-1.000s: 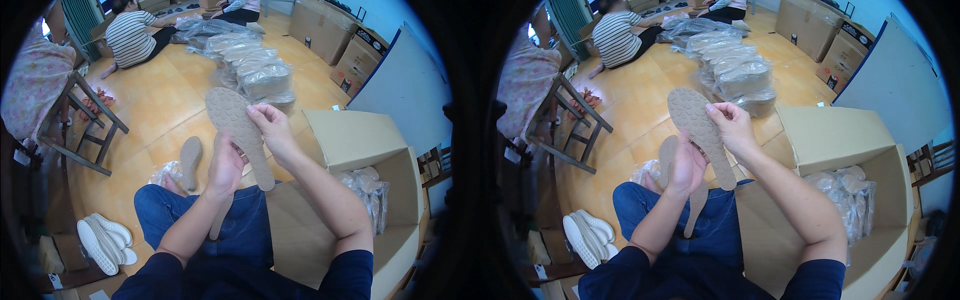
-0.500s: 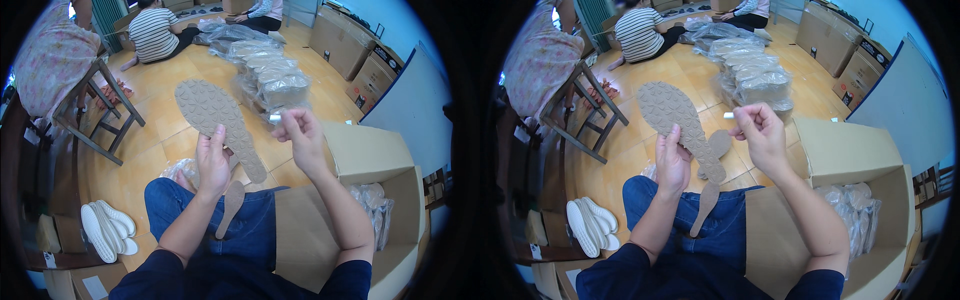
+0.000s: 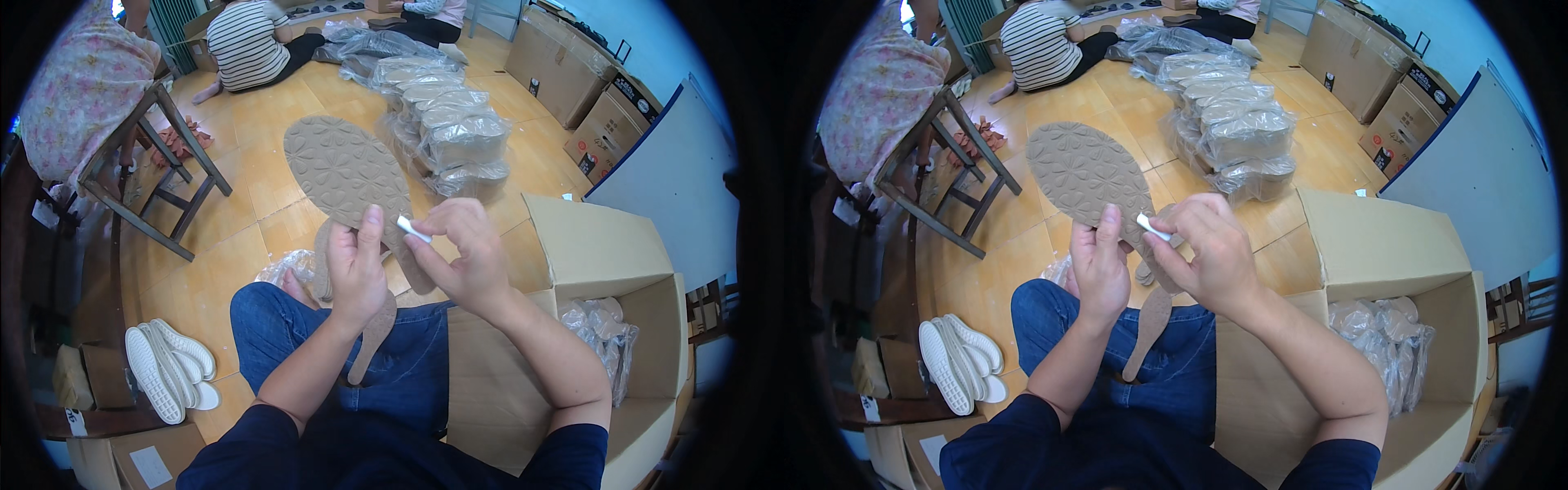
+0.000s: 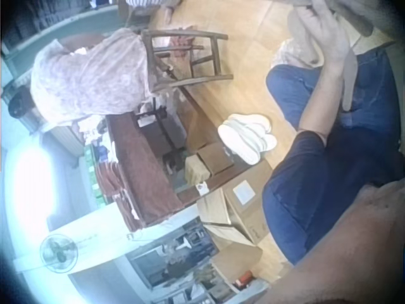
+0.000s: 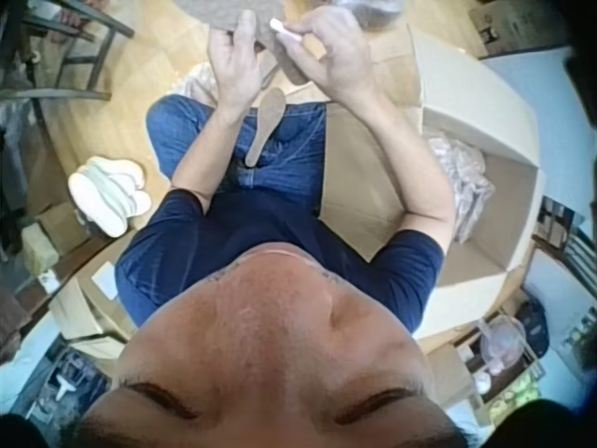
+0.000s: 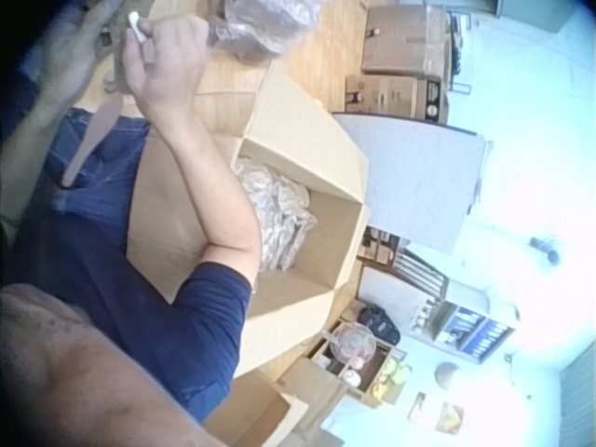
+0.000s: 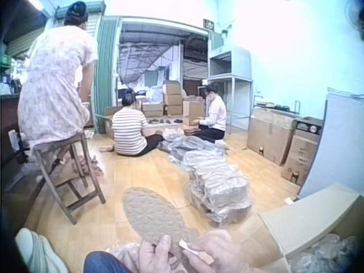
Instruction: The person sits on the floor and repeatedly picks up brown shoe insoles, stacks them, places them into clear plastic bags, and puts the bags into a cardboard box. The person also unpacks a bag, spreads the insoles on the floor, restacks them, and repacks them.
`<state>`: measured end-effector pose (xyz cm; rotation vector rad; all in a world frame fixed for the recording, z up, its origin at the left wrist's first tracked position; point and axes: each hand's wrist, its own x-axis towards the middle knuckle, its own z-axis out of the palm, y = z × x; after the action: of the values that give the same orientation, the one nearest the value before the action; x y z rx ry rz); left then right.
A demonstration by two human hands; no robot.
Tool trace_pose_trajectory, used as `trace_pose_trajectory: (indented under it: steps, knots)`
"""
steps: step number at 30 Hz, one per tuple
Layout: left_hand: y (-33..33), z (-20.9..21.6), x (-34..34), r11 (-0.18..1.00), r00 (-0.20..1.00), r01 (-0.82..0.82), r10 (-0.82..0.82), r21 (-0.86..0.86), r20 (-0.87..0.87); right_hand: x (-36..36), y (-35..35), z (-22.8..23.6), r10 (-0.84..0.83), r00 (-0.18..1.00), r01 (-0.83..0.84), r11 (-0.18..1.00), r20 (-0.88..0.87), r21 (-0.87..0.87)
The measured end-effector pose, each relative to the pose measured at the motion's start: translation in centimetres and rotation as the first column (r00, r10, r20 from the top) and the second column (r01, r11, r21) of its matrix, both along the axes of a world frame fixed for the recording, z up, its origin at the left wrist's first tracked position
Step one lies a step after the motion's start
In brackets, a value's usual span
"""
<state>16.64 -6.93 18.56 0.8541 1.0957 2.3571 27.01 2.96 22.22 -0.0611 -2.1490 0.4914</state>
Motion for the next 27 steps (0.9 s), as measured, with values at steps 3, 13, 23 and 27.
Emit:
trace_pose_trajectory:
  steps: [3, 13, 23, 27]
  knots:
    - [-0.1, 0.5, -0.4, 0.999, 0.997, 0.017, -0.02, 0.044, 0.076, 0.1, -0.4, -0.6, 0.023, 0.995, -0.023, 1.0, 0.098, -0.003]
    - [-1.3, -0.7, -2.9, 0.996, 0.941, 0.084, -0.076, -0.008, 0.331, -0.5, 2.5, -2.1, 0.036, 0.994, 0.061, 0.609, 0.105, -0.79]
    - [1.3, -6.8, -1.4, 0.826, 0.429, 0.408, -0.55, 0.389, 0.717, -0.2, 1.2, -4.3, 0.042, 0.959, -0.016, 0.995, 0.28, -0.096]
    - [1.0, -9.4, -3.5, 0.784, 0.43, 0.454, -0.61, 0.424, 0.666, -0.8, 0.6, -4.1, 0.049, 0.975, 0.004, 0.972, 0.219, -0.236]
